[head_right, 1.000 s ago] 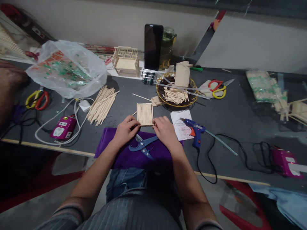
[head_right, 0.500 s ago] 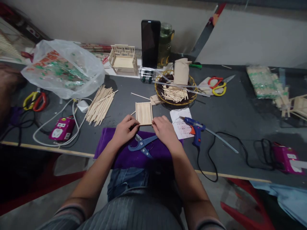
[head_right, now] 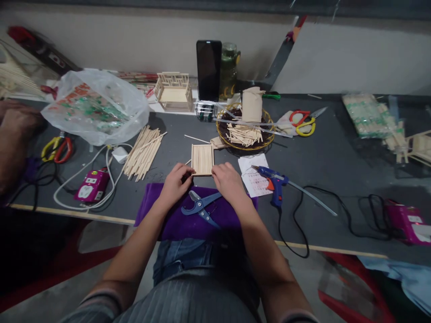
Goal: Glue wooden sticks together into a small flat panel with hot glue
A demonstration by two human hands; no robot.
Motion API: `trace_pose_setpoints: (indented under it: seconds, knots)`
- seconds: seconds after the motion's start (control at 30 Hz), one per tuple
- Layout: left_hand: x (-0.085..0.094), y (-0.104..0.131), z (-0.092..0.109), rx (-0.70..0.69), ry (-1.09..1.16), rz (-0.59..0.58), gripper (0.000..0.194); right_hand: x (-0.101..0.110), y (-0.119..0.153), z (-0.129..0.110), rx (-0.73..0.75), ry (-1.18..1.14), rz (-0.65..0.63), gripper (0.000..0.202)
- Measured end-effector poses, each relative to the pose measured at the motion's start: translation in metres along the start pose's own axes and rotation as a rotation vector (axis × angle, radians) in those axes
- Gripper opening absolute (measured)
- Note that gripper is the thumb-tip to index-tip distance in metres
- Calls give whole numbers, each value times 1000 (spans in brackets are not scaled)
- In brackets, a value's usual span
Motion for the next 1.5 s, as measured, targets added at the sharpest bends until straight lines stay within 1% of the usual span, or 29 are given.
trace_pose_setpoints:
  seconds: [0.2,0.27,0.4,0.47,0.53,0.6,0.67,0.73,0.87,1.0,1.1,1.3,1.5]
  knots:
    - [-1,1,-3,-14,-28,11,8,2,-1,-2,3,31,-13,14]
    - [-1,1,-2,-12,-62,20,7,2,-1,-3,-1,21,-9,14]
    - [0,-3,9,-9,-273,71,14,1,-2,-3,1,6,-3,12]
    - [0,-9,18,-57,-388,41,17,0,-2,-3,4,20,6,13]
    - [-2,-17,24,-127,-460,-30,20,-1,-3,-3,4,33,17,13]
    - [-6,-25,26,-171,-513,-97,22,-1,-4,-4,0,40,22,14]
    - [-10,-31,25,-172,-549,-136,23,-1,-5,-4,-7,43,16,13]
    - [-12,-34,22,-153,-546,-149,21,-1,-6,-4,-8,39,4,13]
    - [-12,-35,18,-143,-468,-150,17,4,-2,-1,-17,1,-1,12]
    - [-10,-36,21,-142,-412,-160,17,11,16,1,-79,-37,67,11]
    - [-8,-38,22,-132,-385,-189,17,12,34,-3,-94,-54,92,9]
    - [-7,-41,22,-108,-369,-214,19,12,60,-15,-49,-8,40,14]
    - [-8,-43,28,-67,-382,-235,18,11,67,-19,-31,25,16,19]
Point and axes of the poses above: each hand's wrist, its own y-axis away from the middle knuckle, its own x-axis out of the back of the hand, z = x × y, the point moved 1 cm from there along -y, towards the middle knuckle, and after that the axes turned 13 degrees about -z, right-handed, at the moved point
